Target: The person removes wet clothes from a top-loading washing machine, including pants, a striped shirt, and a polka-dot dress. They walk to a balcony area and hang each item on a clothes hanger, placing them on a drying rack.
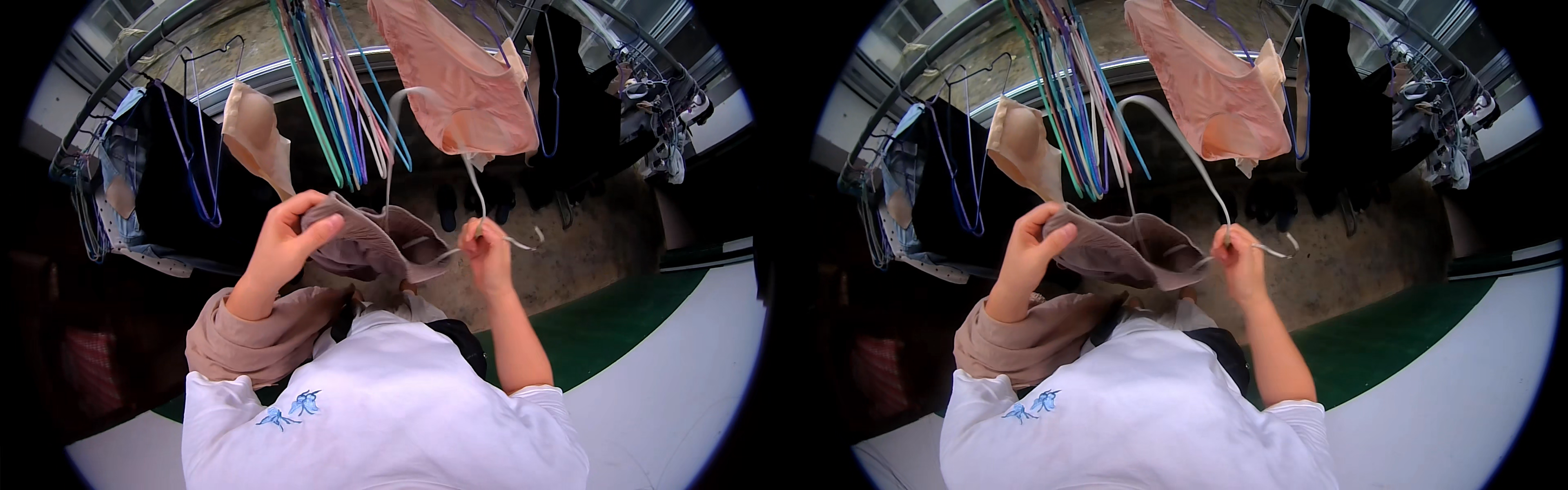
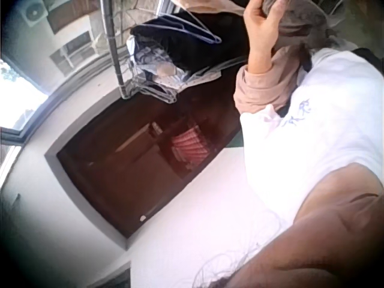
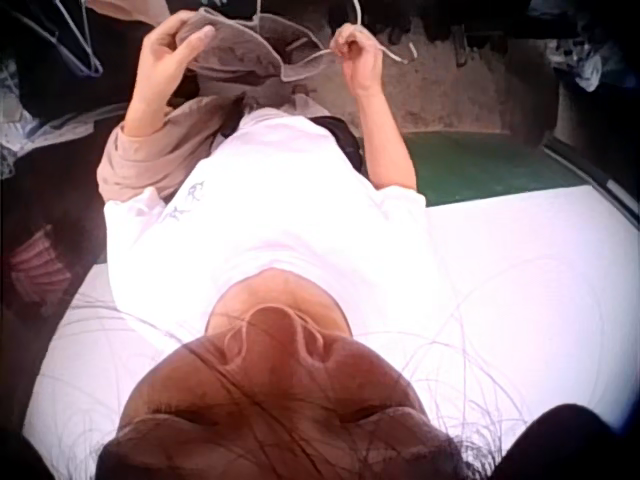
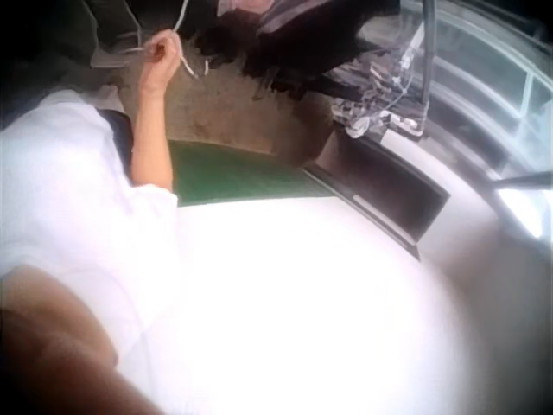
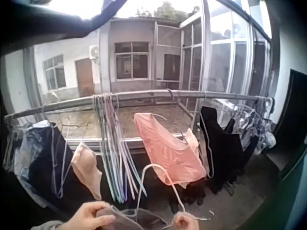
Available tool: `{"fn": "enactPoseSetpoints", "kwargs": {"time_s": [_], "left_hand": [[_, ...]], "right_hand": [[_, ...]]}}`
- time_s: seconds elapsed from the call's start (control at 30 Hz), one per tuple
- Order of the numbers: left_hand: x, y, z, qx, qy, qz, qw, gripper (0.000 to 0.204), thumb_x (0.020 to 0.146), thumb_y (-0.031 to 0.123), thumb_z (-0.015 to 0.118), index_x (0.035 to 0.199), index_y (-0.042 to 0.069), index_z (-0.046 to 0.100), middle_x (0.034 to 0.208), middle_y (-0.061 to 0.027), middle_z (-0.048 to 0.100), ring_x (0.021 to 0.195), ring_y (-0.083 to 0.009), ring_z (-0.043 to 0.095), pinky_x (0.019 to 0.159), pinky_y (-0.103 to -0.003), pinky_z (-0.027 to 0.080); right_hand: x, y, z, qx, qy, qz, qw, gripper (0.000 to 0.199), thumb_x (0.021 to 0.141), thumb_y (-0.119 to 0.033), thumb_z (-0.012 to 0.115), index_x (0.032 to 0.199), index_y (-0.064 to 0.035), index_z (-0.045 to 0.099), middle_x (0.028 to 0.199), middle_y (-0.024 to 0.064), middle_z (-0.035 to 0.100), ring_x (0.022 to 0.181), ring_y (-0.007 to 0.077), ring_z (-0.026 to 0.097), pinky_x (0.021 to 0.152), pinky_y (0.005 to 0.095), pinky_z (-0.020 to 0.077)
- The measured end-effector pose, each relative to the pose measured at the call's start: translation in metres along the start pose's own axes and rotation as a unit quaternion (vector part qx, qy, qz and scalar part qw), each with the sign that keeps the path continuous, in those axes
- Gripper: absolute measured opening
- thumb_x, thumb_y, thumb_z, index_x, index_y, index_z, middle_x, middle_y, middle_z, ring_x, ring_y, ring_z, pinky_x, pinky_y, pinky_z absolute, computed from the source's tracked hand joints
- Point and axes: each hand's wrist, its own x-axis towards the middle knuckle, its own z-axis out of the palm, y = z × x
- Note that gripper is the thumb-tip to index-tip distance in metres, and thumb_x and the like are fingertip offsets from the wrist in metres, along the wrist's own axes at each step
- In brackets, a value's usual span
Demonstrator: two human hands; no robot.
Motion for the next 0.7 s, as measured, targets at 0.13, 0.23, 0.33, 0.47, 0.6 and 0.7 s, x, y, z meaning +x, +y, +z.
{"fn": "enactPoseSetpoints", "kwargs": {"time_s": [0.13,0.23,0.33,0.47,0.6,0.7], "left_hand": [[-0.015,-0.012,-0.017,-0.042,0.052,0.000,0.998,0.020,0.088,0.005,0.069,0.106,-0.003,0.063,0.090,0.0012,0.063,0.083,-0.0053,0.055,0.073,-0.020,0.044],[-0.023,-0.025,-0.024,-0.037,0.050,0.084,0.995,0.022,0.086,0.001,0.069,0.107,-0.005,0.063,0.086,0.0004,0.059,0.081,-0.0072,0.054,0.070,-0.021,0.043],[-0.029,-0.030,-0.022,0.054,0.062,0.140,0.987,0.022,0.084,-0.005,0.068,0.105,-0.005,0.065,0.084,-0.0015,0.056,0.078,-0.0097,0.052,0.067,-0.022,0.041],[-0.034,-0.039,-0.033,0.142,0.134,0.179,0.964,0.018,0.083,-0.005,0.068,0.101,-0.003,0.069,0.085,-0.0032,0.056,0.076,-0.0107,0.052,0.066,-0.023,0.040],[-0.043,-0.027,-0.042,0.096,0.170,0.209,0.958,0.019,0.084,-0.004,0.068,0.102,0.000,0.072,0.086,-0.0027,0.056,0.077,-0.0109,0.050,0.066,-0.022,0.039],[-0.043,-0.027,-0.038,0.059,0.094,0.183,0.977,0.015,0.086,-0.003,0.065,0.100,-0.001,0.071,0.091,-0.0022,0.056,0.079,-0.0099,0.050,0.069,-0.022,0.039]], "right_hand": [[0.004,-0.090,0.001,-0.294,-0.061,-0.121,0.946,0.037,0.101,-0.019,0.046,0.071,-0.0003,0.057,0.067,0.0013,0.051,0.060,0.0078,0.040,0.055,0.0252,0.0307],[0.010,-0.137,0.016,-0.371,-0.135,-0.213,0.894,0.038,0.099,-0.015,0.050,0.067,0.0017,0.057,0.061,0.0040,0.053,0.055,0.0094,0.041,0.051,0.0263,0.0297],[0.009,-0.131,0.029,-0.470,-0.137,-0.150,0.859,0.034,0.096,-0.013,0.057,0.065,0.0012,0.056,0.057,0.0058,0.051,0.053,0.0124,0.046,0.051,0.0288,0.0335],[0.008,-0.162,0.048,-0.559,-0.140,-0.164,0.801,0.036,0.095,-0.013,0.058,0.062,0.0002,0.054,0.054,0.0045,0.049,0.050,0.0109,0.043,0.049,0.0281,0.0321],[0.001,-0.186,0.064,-0.617,-0.128,-0.121,0.767,0.037,0.094,-0.014,0.061,0.062,0.0006,0.052,0.054,0.0061,0.044,0.050,0.0110,0.035,0.048,0.0288,0.0296],[0.003,-0.164,0.068,-0.655,-0.198,-0.106,0.722,0.035,0.091,-0.018,0.066,0.066,0.0016,0.053,0.056,0.0118,0.042,0.048,0.0211,0.035,0.048,0.0339,0.0326]]}}
